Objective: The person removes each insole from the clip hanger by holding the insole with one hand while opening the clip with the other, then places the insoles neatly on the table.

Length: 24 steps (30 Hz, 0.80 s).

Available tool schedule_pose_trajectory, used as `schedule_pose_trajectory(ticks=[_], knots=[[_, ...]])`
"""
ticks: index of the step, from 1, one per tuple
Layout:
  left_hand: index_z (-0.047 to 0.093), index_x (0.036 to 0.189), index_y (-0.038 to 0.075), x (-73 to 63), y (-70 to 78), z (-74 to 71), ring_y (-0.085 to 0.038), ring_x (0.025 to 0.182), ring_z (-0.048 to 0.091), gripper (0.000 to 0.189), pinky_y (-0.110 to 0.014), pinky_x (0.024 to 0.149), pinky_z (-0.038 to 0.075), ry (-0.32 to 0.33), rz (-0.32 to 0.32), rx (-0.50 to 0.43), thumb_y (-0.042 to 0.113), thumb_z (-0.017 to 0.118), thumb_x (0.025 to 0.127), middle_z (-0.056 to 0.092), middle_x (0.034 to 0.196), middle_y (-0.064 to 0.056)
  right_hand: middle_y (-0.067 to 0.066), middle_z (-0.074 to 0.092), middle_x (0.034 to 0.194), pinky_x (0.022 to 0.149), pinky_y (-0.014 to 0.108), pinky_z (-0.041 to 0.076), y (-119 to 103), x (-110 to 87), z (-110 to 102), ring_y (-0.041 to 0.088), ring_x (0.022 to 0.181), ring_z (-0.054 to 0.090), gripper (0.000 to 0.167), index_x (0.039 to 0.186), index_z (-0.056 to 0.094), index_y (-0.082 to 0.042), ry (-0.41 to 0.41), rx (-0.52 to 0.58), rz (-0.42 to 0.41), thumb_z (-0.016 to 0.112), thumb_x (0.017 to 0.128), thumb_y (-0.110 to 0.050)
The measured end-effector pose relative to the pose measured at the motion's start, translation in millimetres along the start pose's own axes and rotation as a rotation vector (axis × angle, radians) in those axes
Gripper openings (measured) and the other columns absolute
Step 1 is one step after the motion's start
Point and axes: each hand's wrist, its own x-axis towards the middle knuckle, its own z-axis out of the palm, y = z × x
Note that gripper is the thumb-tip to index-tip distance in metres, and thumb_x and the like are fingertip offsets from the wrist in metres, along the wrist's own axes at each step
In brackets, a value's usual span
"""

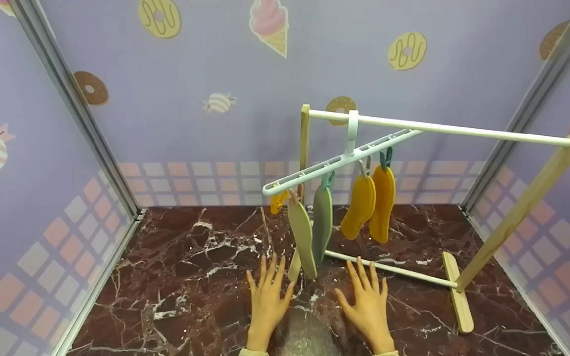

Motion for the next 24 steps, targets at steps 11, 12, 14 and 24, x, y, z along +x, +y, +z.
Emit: schedule_pose_trajectory(ticks=[11, 12, 14, 24], knots=[[0.041, 0.133, 0.012, 11.4, 4.2, -11.0, -0.034, 0.129, 0.032, 0.051, -0.063, 0.101, 0.020, -0.116, -0.048, -0.172, 0.027, 0.056, 0.086, 0.041, 0.138, -0.009, 0.005, 0.046, 0.135, 0.098, 0.060, 0.020, -2.1, 3.6, 0.3, 0.032, 0.127, 0.035, 0.069, 0.136, 0.037, -0.020, 0.086, 0.046, -0.047, 0.067, 0.075, -0.035], [0.041, 0.133, 0.011, 12.4, 4.2, -12.1, -0.035, 0.129, 0.033, 0.051, -0.062, 0.101, 0.021, -0.120, -0.048, -0.185, 0.027, 0.055, 0.087, 0.041, 0.138, -0.009, 0.005, 0.047, 0.135, 0.098, 0.060, 0.020, -2.5, 3.7, 0.9, 0.032, 0.126, 0.036, 0.069, 0.136, 0.037, -0.020, 0.089, 0.053, -0.048, 0.067, 0.076, -0.035], [0.042, 0.132, 0.010, 14.7, 4.0, -14.0, -0.035, 0.128, 0.035, 0.049, -0.062, 0.100, 0.024, -0.127, -0.048, -0.213, 0.027, 0.054, 0.088, 0.043, 0.137, -0.010, 0.006, 0.048, 0.134, 0.098, 0.059, 0.021, -3.2, 3.8, 2.3, 0.031, 0.125, 0.038, 0.068, 0.136, 0.037, -0.019, 0.096, 0.071, -0.052, 0.067, 0.076, -0.034], [0.055, 0.119, 0.003, 24.2, -2.6, -16.5, -0.030, 0.098, 0.061, 0.036, -0.044, 0.086, 0.046, -0.026, 0.017, -0.238, 0.016, 0.058, 0.085, 0.063, 0.111, -0.016, 0.008, 0.058, 0.122, 0.092, 0.057, 0.029, -4.7, 3.8, 6.4, 0.031, 0.114, 0.051, 0.057, 0.130, 0.046, -0.011, 0.168, 0.124, -0.098, 0.067, 0.077, -0.017]])
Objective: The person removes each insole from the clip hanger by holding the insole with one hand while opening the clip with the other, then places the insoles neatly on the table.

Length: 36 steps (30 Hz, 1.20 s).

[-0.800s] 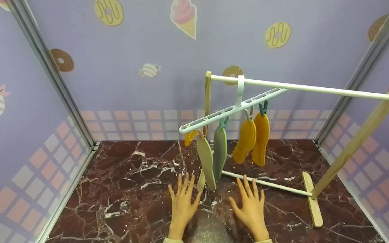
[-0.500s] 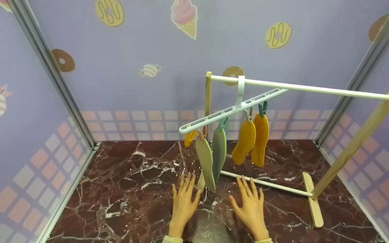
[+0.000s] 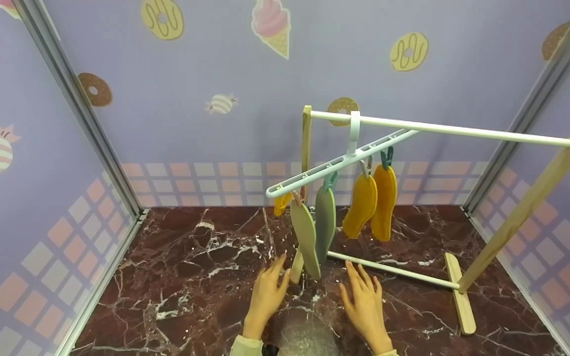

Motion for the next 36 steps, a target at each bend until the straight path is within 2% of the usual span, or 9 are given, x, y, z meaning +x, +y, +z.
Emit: schedule_pose_trajectory(ticks=[6, 11, 15, 23, 30, 36], knots=[[0.058, 0.115, 0.005, 2.4, -0.4, -0.2, -0.024, 0.070, 0.062, 0.032, -0.036, 0.066, 0.050, 0.022, 0.012, -0.012, 0.017, 0.058, 0.085, 0.068, 0.083, -0.011, 0.008, 0.063, 0.114, 0.092, 0.055, 0.029, -1.1, 1.6, 0.2, 0.031, 0.111, 0.053, 0.052, 0.127, 0.049, -0.011, 0.009, 0.030, -0.019, 0.066, 0.078, -0.014], [0.059, 0.113, 0.005, 4.6, -0.4, 1.3, -0.020, 0.060, 0.059, 0.030, -0.031, 0.056, 0.048, 0.006, 0.004, -0.035, 0.016, 0.058, 0.086, 0.068, 0.080, -0.010, 0.009, 0.065, 0.108, 0.092, 0.053, 0.030, -1.1, 2.7, 1.9, 0.031, 0.109, 0.055, 0.050, 0.125, 0.052, -0.009, 0.035, 0.052, -0.035, 0.066, 0.077, -0.010], [0.060, 0.112, 0.004, 6.9, 0.1, 1.4, -0.022, 0.060, 0.061, 0.028, -0.032, 0.055, 0.048, -0.008, -0.002, -0.049, 0.015, 0.058, 0.086, 0.068, 0.082, -0.012, 0.009, 0.065, 0.109, 0.092, 0.051, 0.031, -1.7, 4.4, 2.3, 0.030, 0.109, 0.055, 0.048, 0.124, 0.052, -0.008, 0.039, 0.060, -0.039, 0.065, 0.078, -0.010], [0.062, 0.109, 0.004, 11.2, 1.7, -0.6, -0.025, 0.069, 0.064, 0.026, -0.035, 0.063, 0.051, -0.001, 0.008, -0.043, 0.016, 0.057, 0.086, 0.068, 0.081, -0.013, 0.011, 0.064, 0.110, 0.090, 0.050, 0.034, -2.6, 8.2, 2.4, 0.030, 0.108, 0.055, 0.050, 0.125, 0.051, -0.009, 0.031, 0.068, -0.055, 0.066, 0.077, -0.009], [0.063, 0.108, 0.004, 13.8, 4.5, -1.8, -0.019, 0.066, 0.064, 0.026, -0.032, 0.062, 0.051, 0.013, 0.018, -0.041, 0.016, 0.058, 0.086, 0.068, 0.080, -0.010, 0.012, 0.064, 0.109, 0.084, 0.046, 0.040, -2.3, 12.0, 4.1, 0.028, 0.102, 0.058, 0.049, 0.122, 0.053, -0.005, 0.061, 0.076, -0.091, 0.067, 0.075, -0.007], [0.062, 0.109, 0.004, 16.5, 7.2, -3.5, -0.018, 0.068, 0.064, 0.026, -0.031, 0.063, 0.051, -0.006, 0.014, -0.071, 0.017, 0.055, 0.088, 0.068, 0.091, -0.012, 0.008, 0.067, 0.089, 0.075, 0.042, 0.041, -2.3, 16.6, 4.9, 0.024, 0.090, 0.059, 0.051, 0.124, 0.051, -0.005, 0.078, 0.084, -0.091, 0.067, 0.075, -0.007]])
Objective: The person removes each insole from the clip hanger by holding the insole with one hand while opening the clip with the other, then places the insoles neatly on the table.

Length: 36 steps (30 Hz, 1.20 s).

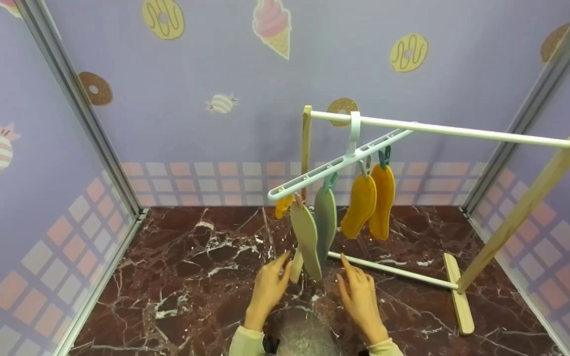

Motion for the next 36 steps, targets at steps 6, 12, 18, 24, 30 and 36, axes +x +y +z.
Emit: schedule_pose_trajectory(ticks=[6, 12, 18, 24, 30, 36], knots=[[0.062, 0.107, 0.003, 6.3, 3.6, -2.0, -0.016, 0.068, 0.062, 0.024, -0.030, 0.063, 0.050, 0.000, 0.005, 0.000, 0.015, 0.054, 0.088, 0.068, 0.087, -0.009, 0.006, 0.067, 0.091, 0.071, 0.039, 0.040, -0.4, 4.8, -1.2, 0.020, 0.082, 0.057, 0.051, 0.125, 0.051, -0.005, -0.001, 0.017, 0.017, 0.066, 0.077, -0.008], [0.063, 0.105, 0.001, 13.2, 7.2, -4.2, -0.015, 0.069, 0.060, 0.023, -0.029, 0.063, 0.049, 0.027, 0.017, -0.023, 0.014, 0.054, 0.088, 0.066, 0.081, -0.006, 0.005, 0.067, 0.102, 0.066, 0.036, 0.041, -1.1, 7.4, 0.3, 0.019, 0.080, 0.056, 0.049, 0.124, 0.051, -0.005, 0.004, 0.089, 0.031, 0.066, 0.076, -0.006], [0.063, 0.104, 0.001, 14.5, 9.5, -3.5, -0.016, 0.072, 0.058, 0.022, -0.029, 0.065, 0.048, 0.061, 0.013, -0.032, 0.014, 0.054, 0.088, 0.063, 0.081, -0.005, 0.009, 0.067, 0.096, 0.066, 0.035, 0.044, -3.2, 9.2, 3.5, 0.021, 0.079, 0.057, 0.045, 0.122, 0.052, -0.003, -0.013, 0.180, 0.036, 0.064, 0.078, -0.003], [0.062, 0.105, 0.000, 18.8, 11.2, -3.2, -0.020, 0.082, 0.057, 0.023, -0.033, 0.072, 0.048, 0.090, 0.006, -0.058, 0.014, 0.053, 0.089, 0.062, 0.088, -0.008, 0.009, 0.067, 0.094, 0.065, 0.029, 0.044, -7.1, 12.4, 6.4, 0.018, 0.077, 0.055, 0.042, 0.119, 0.053, -0.002, -0.017, 0.220, 0.037, 0.063, 0.079, -0.002], [0.064, 0.102, 0.002, 22.6, 14.1, -2.8, -0.021, 0.086, 0.055, 0.020, -0.034, 0.075, 0.047, 0.132, 0.006, -0.050, 0.013, 0.054, 0.088, 0.060, 0.088, -0.007, 0.008, 0.066, 0.092, 0.065, 0.028, 0.043, -9.6, 14.7, 8.1, 0.019, 0.077, 0.054, 0.040, 0.118, 0.054, 0.000, -0.010, 0.226, 0.029, 0.063, 0.079, -0.002], [0.063, 0.105, 0.004, 26.5, 18.4, -4.4, -0.021, 0.091, 0.051, 0.022, -0.034, 0.076, 0.045, 0.144, -0.022, -0.084, 0.013, 0.055, 0.088, 0.057, 0.094, -0.006, 0.007, 0.063, 0.093, 0.068, 0.030, 0.045, -11.4, 16.1, 9.6, 0.019, 0.083, 0.054, 0.039, 0.118, 0.053, -0.001, -0.020, 0.231, 0.044, 0.062, 0.080, -0.003]])
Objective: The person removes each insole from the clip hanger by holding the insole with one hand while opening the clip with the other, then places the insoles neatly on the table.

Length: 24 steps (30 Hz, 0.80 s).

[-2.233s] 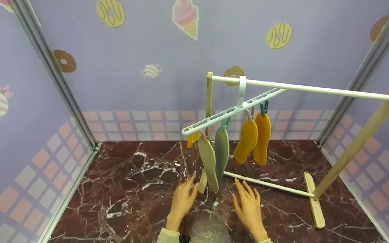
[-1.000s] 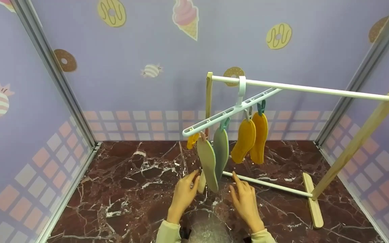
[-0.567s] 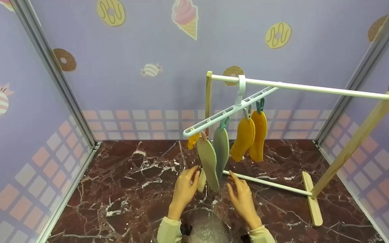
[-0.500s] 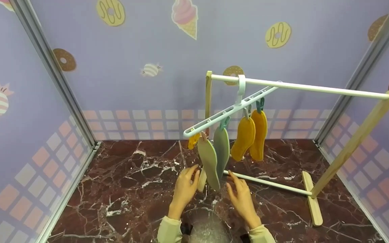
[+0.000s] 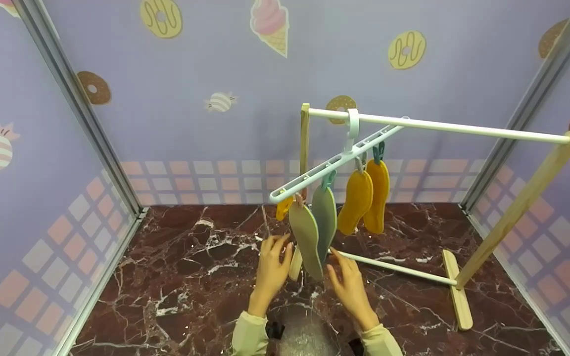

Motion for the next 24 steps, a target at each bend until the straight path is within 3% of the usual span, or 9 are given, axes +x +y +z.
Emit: schedule_pose_trajectory(ticks=[6, 13, 24], knots=[[0.062, 0.107, 0.002, 5.7, 2.6, -1.5, -0.024, 0.098, 0.050, 0.023, -0.038, 0.085, 0.044, 0.018, -0.003, -0.039, 0.012, 0.054, 0.088, 0.056, 0.102, -0.008, 0.009, 0.063, 0.096, 0.066, 0.029, 0.049, -1.9, 2.6, 0.3, 0.020, 0.087, 0.055, 0.038, 0.119, 0.053, -0.002, -0.030, 0.024, 0.024, 0.061, 0.082, -0.005], [0.057, 0.113, 0.002, 7.7, 2.0, -1.1, -0.027, 0.106, 0.049, 0.026, -0.040, 0.090, 0.042, 0.026, 0.015, -0.044, 0.011, 0.053, 0.088, 0.055, 0.111, -0.011, 0.009, 0.063, 0.099, 0.075, 0.037, 0.048, -2.1, 5.4, 1.4, 0.023, 0.093, 0.057, 0.039, 0.120, 0.053, -0.003, -0.038, 0.016, -0.003, 0.061, 0.082, -0.004], [0.048, 0.119, -0.008, 15.8, 10.7, -1.5, -0.034, 0.113, 0.046, 0.038, -0.044, 0.099, 0.036, 0.060, -0.057, -0.123, 0.012, 0.054, 0.087, 0.051, 0.118, -0.022, 0.014, 0.063, 0.104, 0.078, 0.040, 0.045, 0.2, 6.6, 4.3, 0.026, 0.094, 0.056, 0.041, 0.121, 0.051, 0.000, -0.028, 0.008, -0.038, 0.060, 0.081, -0.001]])
